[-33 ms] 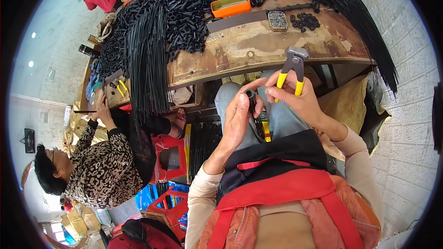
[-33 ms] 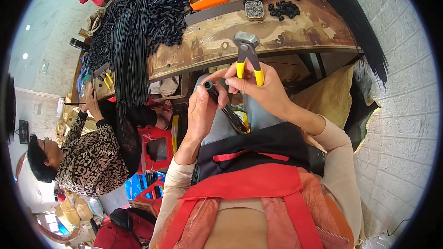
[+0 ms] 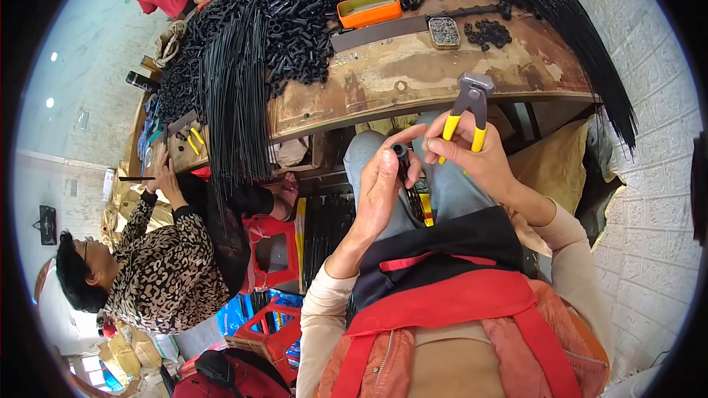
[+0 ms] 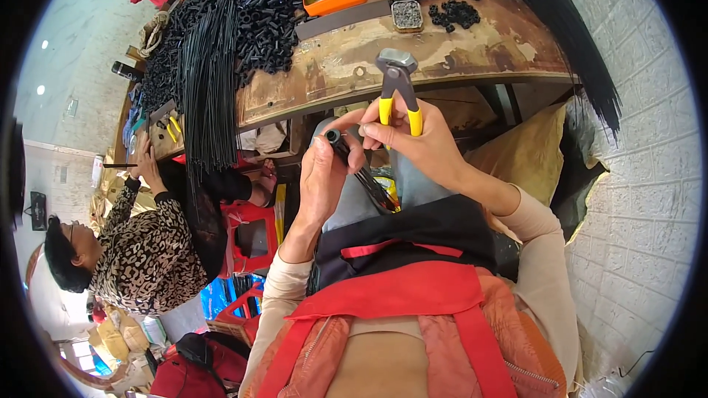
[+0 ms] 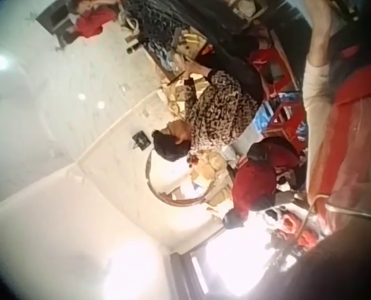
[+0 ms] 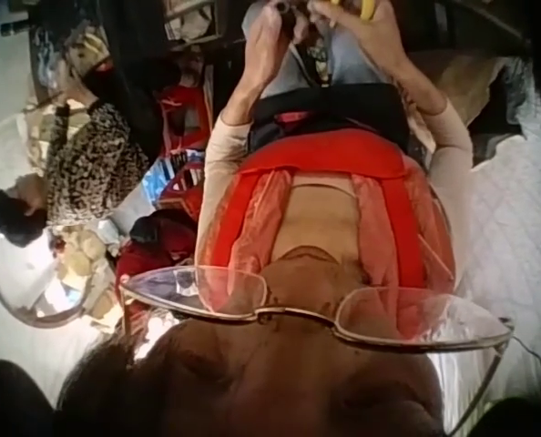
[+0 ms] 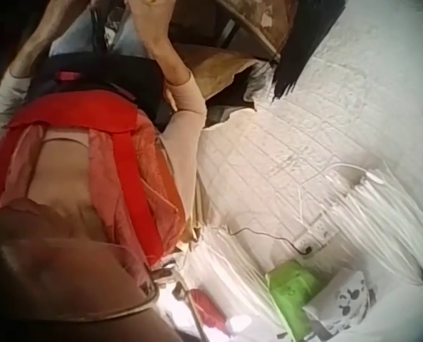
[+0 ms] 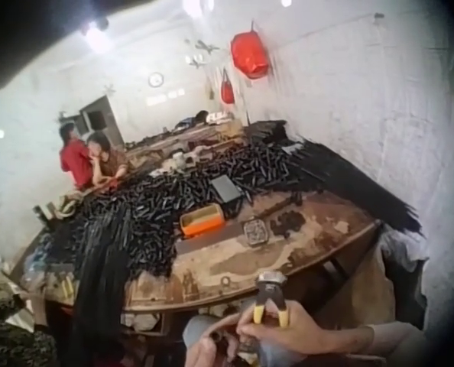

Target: Manually assembling bundles of wires into plastic connectors and securing them using a pair of pliers.

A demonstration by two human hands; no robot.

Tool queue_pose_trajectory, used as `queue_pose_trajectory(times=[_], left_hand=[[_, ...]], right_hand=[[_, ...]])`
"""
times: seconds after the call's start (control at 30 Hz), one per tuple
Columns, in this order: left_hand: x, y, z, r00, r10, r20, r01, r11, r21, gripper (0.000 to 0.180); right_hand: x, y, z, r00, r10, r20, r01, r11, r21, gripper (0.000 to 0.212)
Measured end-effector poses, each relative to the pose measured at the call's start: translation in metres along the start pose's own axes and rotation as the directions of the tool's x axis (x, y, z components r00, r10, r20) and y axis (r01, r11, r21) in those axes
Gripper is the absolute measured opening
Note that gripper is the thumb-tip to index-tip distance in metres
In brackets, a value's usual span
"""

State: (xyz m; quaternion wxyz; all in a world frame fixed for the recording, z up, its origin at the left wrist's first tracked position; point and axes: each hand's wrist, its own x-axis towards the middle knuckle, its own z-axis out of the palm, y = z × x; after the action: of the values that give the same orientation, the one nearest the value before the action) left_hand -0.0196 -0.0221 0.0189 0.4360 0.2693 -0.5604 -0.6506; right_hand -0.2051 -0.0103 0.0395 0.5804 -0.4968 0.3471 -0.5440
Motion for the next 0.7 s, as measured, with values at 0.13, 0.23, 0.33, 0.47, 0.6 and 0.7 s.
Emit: queue_pose_trajectory(times=[0.13,0.23,0.33,0.47,0.6,0.7], left_hand=[[-0.001,0.000,0.001,1.000,-0.013,0.013,0.014,0.997,-0.077,0.067],[0.002,-0.001,0.002,1.000,0.002,0.022,0.000,0.994,-0.111,0.069],[0.003,-0.001,-0.001,0.999,0.008,0.039,-0.004,0.993,-0.118,0.070],[0.006,0.001,-0.001,0.999,-0.014,0.049,0.018,0.996,-0.085,0.072],[0.007,0.004,-0.002,0.999,-0.036,0.037,0.038,0.997,-0.066,0.073],[0.006,0.004,-0.001,0.998,-0.034,0.045,0.036,0.998,-0.058,0.072]], right_hand=[[0.000,0.002,0.002,0.999,0.045,-0.002,-0.045,0.998,0.037,0.013],[0.002,0.013,0.003,1.000,-0.010,0.004,0.010,1.000,0.029,0.013],[0.000,0.005,0.012,0.999,0.018,0.035,-0.021,0.997,0.069,0.012],[0.002,0.001,0.017,0.995,0.062,0.072,-0.068,0.994,0.085,0.016],[0.005,0.004,0.016,0.996,0.057,0.075,-0.062,0.995,0.076,0.016],[0.004,0.005,0.016,0.996,0.044,0.078,-0.051,0.994,0.096,0.016]])
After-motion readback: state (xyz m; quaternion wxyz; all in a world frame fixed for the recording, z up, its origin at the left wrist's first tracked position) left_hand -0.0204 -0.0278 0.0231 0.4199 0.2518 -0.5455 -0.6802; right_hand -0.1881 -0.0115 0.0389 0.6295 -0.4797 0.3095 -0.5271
